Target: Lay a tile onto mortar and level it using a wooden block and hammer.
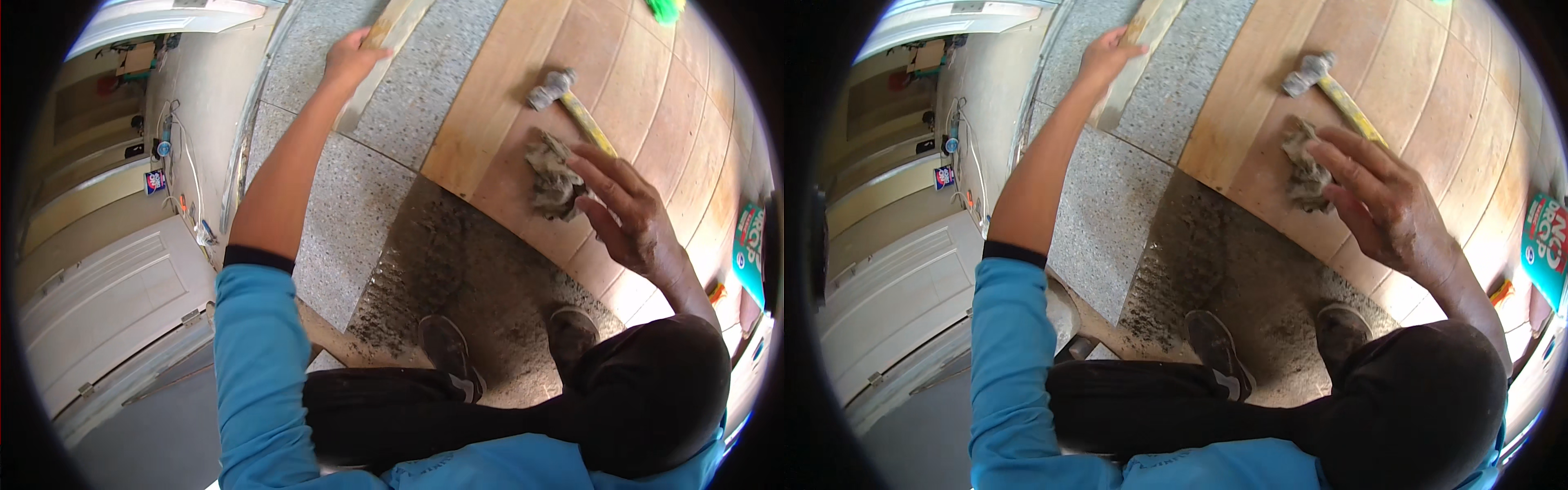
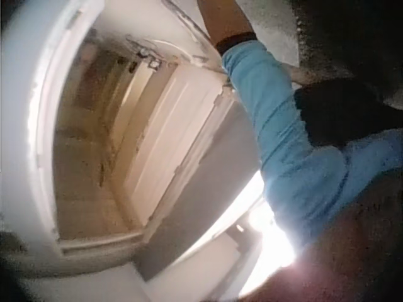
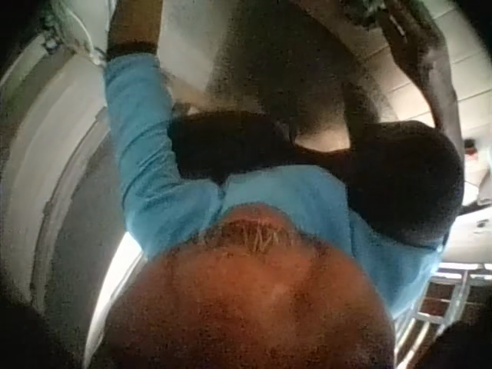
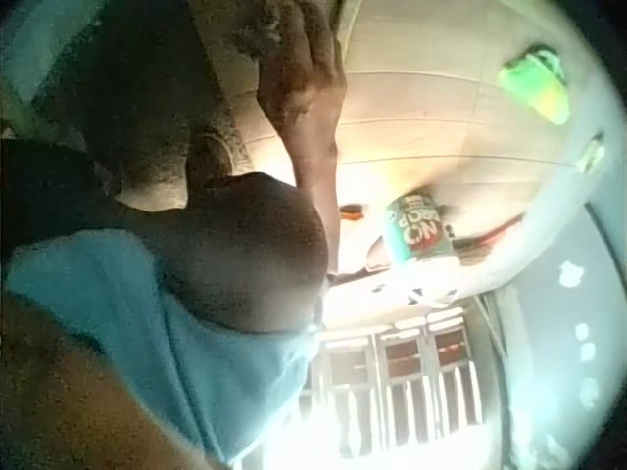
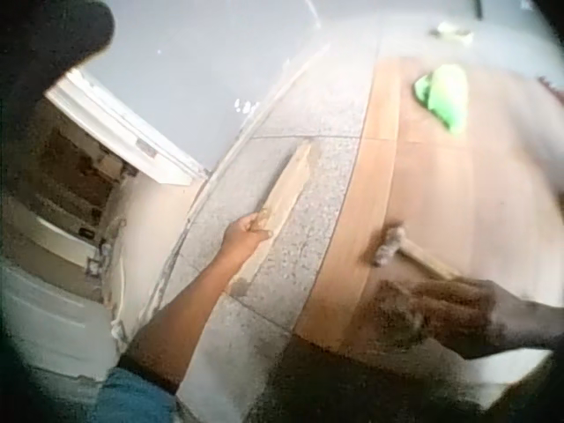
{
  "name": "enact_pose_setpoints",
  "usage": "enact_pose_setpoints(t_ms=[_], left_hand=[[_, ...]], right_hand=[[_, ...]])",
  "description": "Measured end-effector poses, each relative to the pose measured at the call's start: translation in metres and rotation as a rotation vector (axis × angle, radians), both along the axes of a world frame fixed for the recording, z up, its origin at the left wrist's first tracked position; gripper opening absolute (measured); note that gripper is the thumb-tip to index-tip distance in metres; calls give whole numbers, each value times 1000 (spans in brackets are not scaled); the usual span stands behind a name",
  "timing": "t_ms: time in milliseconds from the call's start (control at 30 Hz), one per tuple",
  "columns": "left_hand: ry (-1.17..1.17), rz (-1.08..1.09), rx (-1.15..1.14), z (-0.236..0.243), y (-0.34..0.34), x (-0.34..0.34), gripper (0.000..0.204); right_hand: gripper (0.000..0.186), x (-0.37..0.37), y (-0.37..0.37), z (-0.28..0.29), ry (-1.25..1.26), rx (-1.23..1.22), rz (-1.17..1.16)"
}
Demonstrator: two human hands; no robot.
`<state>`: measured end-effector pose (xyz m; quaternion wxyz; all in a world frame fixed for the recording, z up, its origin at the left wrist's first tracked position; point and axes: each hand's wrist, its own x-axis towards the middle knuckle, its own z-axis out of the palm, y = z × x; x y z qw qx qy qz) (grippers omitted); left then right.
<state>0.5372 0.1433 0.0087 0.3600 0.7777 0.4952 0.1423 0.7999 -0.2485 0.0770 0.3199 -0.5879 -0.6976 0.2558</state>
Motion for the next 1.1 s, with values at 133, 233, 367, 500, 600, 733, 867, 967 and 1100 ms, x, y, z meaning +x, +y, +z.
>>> enact_pose_setpoints(t_ms=[133, 233, 367, 500, 600, 733, 867, 967, 1100], left_hand=[[-90, -127, -161, 6, 2, 85, 52], [-22, -124, -101, 15, -18, 82, 36], [76, -80, -144, 18, -45, 52, 29], [98, -73, -295, 25, -68, 15, 34], [143, 10, -354, 30, -78, -16, 39], [386, -32, -238, 32, -95, -40, 57], [328, -16, -283, 39, -126, -60, 60], [338, 49, -165, 43, -157, -100, 61], [566, 129, -110, 11, -194, -275, 58]], right_hand=[[55, 16, -17, 0, 75, -24, -87], [57, 19, -22, -11, 87, 17, -104], [52, 27, -27, -15, 15, 68, -86], [49, 31, -33, -18, -14, 93, -72], [55, 34, -23, 18, 154, -89, 27], [42, 17, -26, -6, 19, 270, -41], [47, 24, -35, -27, 36, 109, -12], [39, 24, -16, -27, -38, 50, -47], [16, 26, 75, 4, -266, 338, 347]])
